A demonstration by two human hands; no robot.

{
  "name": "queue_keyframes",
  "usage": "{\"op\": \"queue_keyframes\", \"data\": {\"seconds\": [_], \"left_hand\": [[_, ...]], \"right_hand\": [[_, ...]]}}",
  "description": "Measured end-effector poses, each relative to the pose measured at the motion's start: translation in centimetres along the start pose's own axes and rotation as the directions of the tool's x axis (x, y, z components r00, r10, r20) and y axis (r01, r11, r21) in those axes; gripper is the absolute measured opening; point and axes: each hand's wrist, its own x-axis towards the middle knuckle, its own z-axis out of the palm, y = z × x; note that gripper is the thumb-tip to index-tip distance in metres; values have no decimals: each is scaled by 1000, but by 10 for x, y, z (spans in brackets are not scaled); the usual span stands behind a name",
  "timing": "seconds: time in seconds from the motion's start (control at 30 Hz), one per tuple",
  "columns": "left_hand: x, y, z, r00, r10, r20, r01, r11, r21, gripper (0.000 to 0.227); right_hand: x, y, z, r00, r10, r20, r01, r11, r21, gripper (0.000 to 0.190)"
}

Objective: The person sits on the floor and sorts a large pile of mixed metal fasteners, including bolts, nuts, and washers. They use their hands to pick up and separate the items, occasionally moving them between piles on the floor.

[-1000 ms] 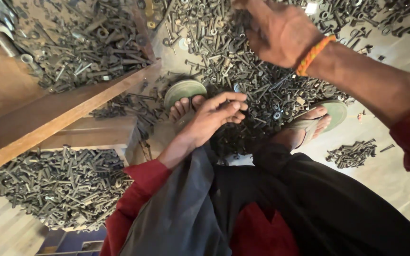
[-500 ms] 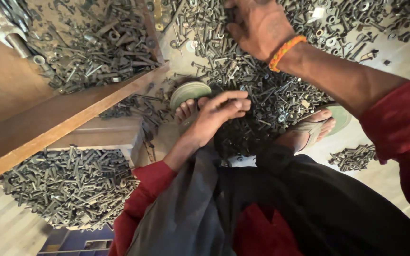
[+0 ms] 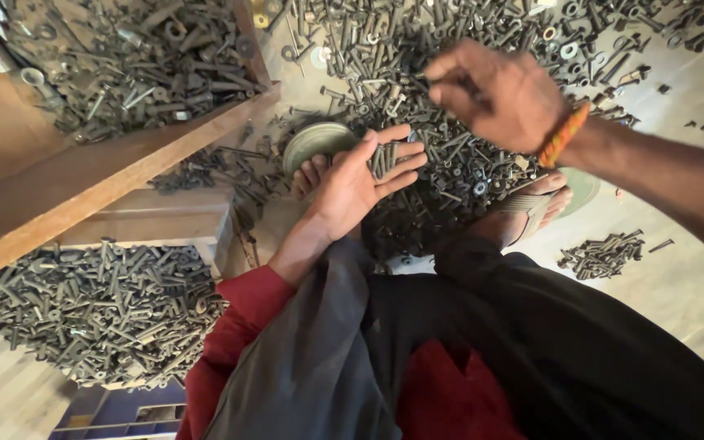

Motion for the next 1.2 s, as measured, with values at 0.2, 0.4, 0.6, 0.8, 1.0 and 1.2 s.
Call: {"op": "queue_keyframes", "data": {"seconds": [0.2, 0.4, 0.6, 0.8, 1.0, 1.2], "left_hand": [[2, -7, 2, 998, 52, -38, -48, 995, 86, 56], [11, -16, -2, 999, 2, -32, -3, 999, -43, 52], [20, -35, -15, 996, 27, 84, -14, 988, -155, 29], [13, -14, 19, 998, 14, 60, -10, 998, -65, 37], [13, -9, 33, 999, 17, 43, -16, 1000, -17, 41], [16, -25, 10, 1000, 8, 3, -7, 997, -74, 38]], "right_hand": [[-37, -27, 0, 958, 253, 136, -270, 954, 129, 15], [-46, -48, -5, 989, 4, 150, -48, 956, 288, 30], [-44, -57, -13, 963, 157, 218, -181, 979, 95, 34], [-60, -46, -5, 984, 141, 107, -161, 962, 220, 40], [-70, -52, 3, 983, 184, -27, -181, 980, 81, 27], [-68, -58, -1, 988, 151, -25, -146, 981, 124, 28]]}}
